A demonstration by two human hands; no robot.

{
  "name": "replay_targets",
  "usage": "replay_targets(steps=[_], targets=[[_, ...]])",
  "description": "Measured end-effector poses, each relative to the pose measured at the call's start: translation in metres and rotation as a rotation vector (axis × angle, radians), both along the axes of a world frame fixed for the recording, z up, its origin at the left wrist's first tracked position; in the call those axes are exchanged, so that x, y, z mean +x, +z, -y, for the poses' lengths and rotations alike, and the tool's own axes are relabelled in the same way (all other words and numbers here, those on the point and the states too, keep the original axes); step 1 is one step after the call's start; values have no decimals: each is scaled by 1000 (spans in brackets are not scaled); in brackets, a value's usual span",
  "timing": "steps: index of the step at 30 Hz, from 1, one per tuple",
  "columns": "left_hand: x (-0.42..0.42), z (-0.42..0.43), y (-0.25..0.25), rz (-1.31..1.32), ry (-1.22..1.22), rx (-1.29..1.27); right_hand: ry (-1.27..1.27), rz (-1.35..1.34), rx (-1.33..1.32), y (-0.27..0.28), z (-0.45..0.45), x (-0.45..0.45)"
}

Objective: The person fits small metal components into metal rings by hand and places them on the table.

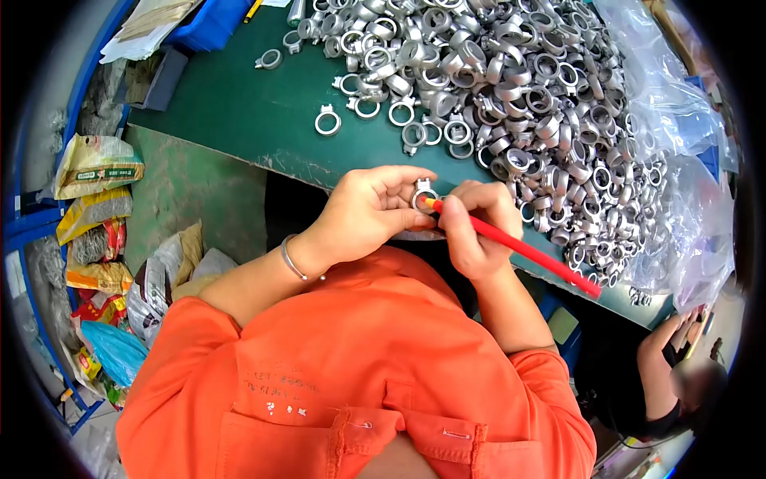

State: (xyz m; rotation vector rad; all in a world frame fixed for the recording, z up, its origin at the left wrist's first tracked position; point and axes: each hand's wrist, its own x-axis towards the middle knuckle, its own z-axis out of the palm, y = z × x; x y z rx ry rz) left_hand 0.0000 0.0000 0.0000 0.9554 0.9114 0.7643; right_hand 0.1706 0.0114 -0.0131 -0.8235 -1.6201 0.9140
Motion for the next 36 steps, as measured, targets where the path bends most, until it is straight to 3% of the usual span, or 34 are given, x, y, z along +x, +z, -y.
replay_targets(steps=[1, 3, 5, 10, 13, 16, 17, 19, 21, 27, 29, 31, 33, 35, 36], targets=[[0, 1, -2, 55, 45, 1, -9, -138, -10, 0, 1, -2], [2, -2, 1, 120, 92, 14, -34, -133, -8, 11, -5, -1], [-2, -1, 4, 253, 137, -67, 56, 118, 245, 14, -17, 4], [-6, -1, -2, 223, 147, 21, 108, 205, 228, 13, -19, 0], [-6, 0, -4, 288, 184, -56, 69, 158, 182, 8, -17, 1], [-4, 0, 1, 189, 195, 120, 33, -193, -158, 6, -8, -1], [-2, 2, 1, 99, 203, 231, 30, -186, -157, 6, -6, -1], [2, 1, 2, 137, 245, 216, 17, -152, -211, 5, -5, 1], [0, 0, 3, 204, 267, 21, 43, -76, -209, 3, -7, 3], [-3, -1, 6, 166, 310, -3, -102, -263, -287, 14, -6, -1], [-2, -1, 6, 186, 312, -25, -163, -162, -187, 13, -3, 3], [-2, -1, 5, 182, 299, -29, -123, 129, 126, 11, -11, 17], [-1, -1, 5, 178, 301, -29, -135, 101, 116, 10, -8, 12], [-1, -1, 5, 171, 298, -29, -52, -307, -42, 10, -2, 6], [-1, -1, 5, 166, 299, -26, -24, -234, -35, 11, -2, 8]])
